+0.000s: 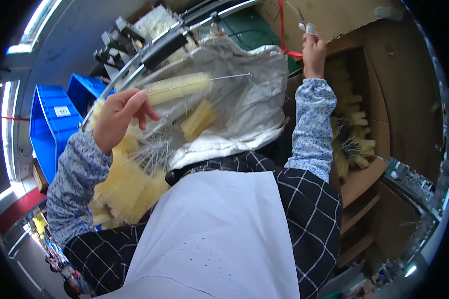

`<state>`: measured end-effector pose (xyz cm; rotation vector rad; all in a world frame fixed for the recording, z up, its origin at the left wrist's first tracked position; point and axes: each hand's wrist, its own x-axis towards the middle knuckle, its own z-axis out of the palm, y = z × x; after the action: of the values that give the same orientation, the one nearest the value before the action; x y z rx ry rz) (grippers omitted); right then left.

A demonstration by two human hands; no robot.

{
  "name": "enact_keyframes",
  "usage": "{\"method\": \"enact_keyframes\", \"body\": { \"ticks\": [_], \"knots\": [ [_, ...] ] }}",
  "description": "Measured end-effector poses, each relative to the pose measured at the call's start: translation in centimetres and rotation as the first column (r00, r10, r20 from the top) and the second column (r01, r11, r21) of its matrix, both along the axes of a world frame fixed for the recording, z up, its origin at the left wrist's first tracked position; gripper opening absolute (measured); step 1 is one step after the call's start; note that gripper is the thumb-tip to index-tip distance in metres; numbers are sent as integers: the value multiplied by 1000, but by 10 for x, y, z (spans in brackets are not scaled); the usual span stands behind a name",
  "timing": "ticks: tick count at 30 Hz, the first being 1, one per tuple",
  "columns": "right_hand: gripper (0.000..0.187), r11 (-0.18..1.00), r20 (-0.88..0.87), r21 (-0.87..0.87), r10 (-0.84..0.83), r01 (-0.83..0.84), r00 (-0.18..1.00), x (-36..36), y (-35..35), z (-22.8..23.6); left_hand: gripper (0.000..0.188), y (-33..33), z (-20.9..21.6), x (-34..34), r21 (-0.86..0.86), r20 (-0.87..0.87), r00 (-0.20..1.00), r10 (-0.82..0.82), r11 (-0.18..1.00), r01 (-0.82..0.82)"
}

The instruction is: The person repeatedly picks up yellow bristle brushes from a pile and rubs them against a stationary grinding wheel. They handle the brushes one at a time, rotating them to treat different sides, and then place them back into the pile. The task involves continuous repetitive motion of the hands and brushes against the machine.

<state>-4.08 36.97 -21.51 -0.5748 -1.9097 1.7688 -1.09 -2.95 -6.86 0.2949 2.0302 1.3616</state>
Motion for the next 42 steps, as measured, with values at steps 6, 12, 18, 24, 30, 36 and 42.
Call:
{"method": "enact_keyframes", "body": {
  "ticks": [6,12,18,24,30,36,42],
  "knots": [
    [28,975,212,186,80,-121,974,7,21,-42,38,-10,-10,22,-600,250,769,-588,529,600],
    [36,671,194,731,-25,-128,981,26,-41,-19,40,-86,49,36,-804,-266,682,-681,547,233],
    [15,434,185,262,854,-862,486,35,-211,3,43,-150,45,100,-860,-230,893,-386,511,-1],
    [24,30,-112,-628,985,-777,129,43,-306,11,48,-143,50,126,-792,-478,854,-205,522,-318],
    [39,380,26,280,915,-881,403,46,-358,1,47,-143,37,142,-708,-529,845,-80,590,-387],
    [49,358,6,551,902,-754,432,46,-398,-2,38,-139,32,141,-594,-587,808,44,655,-467],
    [45,553,-274,499,831,-667,484,31,-367,25,31,-147,26,139,-538,-521,853,23,767,-349]
  ]
}}
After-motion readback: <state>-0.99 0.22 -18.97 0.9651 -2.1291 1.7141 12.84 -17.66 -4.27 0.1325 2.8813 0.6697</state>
